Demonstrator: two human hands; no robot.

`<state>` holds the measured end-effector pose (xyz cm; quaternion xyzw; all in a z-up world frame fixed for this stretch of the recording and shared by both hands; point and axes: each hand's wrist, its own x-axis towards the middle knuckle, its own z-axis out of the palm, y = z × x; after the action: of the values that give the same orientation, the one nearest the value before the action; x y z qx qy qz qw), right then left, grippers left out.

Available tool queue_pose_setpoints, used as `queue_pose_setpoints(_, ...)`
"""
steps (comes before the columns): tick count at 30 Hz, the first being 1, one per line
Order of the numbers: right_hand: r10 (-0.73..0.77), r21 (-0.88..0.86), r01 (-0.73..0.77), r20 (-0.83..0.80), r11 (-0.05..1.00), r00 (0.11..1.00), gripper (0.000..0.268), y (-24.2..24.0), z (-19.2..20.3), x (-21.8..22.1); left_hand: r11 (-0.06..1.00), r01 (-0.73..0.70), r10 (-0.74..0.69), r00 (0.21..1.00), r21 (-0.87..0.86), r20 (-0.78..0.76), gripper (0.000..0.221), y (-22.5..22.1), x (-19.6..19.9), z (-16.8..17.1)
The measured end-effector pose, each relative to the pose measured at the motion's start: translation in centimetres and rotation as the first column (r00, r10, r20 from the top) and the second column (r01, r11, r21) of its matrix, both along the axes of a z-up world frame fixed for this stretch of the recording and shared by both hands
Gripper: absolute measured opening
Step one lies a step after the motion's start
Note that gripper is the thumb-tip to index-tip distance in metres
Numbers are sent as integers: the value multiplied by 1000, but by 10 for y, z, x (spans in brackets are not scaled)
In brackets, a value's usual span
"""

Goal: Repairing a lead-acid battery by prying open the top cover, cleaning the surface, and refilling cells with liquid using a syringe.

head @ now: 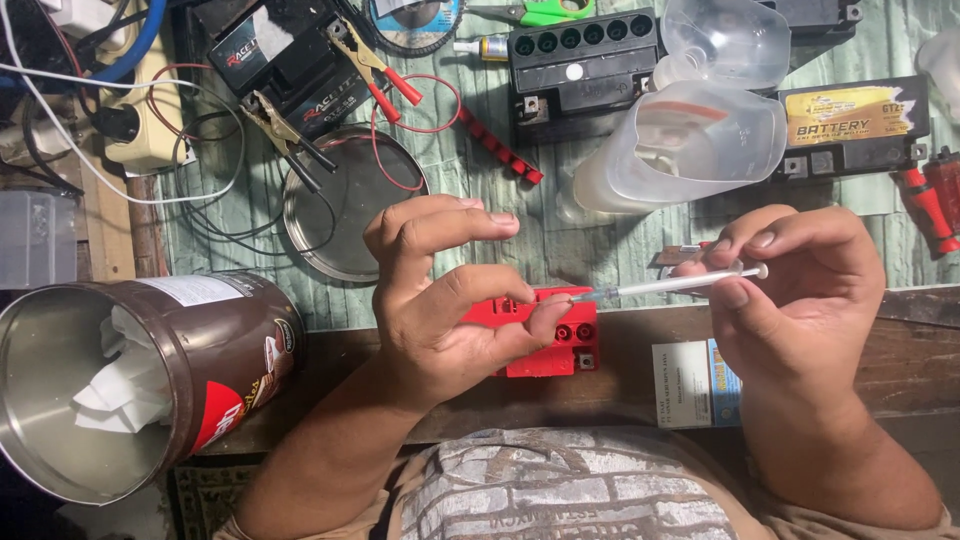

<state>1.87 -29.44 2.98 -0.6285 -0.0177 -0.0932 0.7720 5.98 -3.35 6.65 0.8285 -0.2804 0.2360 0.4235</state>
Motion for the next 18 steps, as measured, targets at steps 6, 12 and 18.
queue_pose_setpoints(6,9,51,-8,-12,999,1000,26,-3,-4,-1,1000,-14,14,1000,8,14,25,0,0,-2)
queue_pose_setpoints(12,3,40,-3,-8,999,1000,24,-2,-4,-1,1000,-9,9,1000,14,18,25,0,-1,-2)
queue_pose_setpoints(18,20,51,-20,-5,998,1000,22,-3,-6,0,1000,-11,11,1000,3,26,23,0,-1,-2)
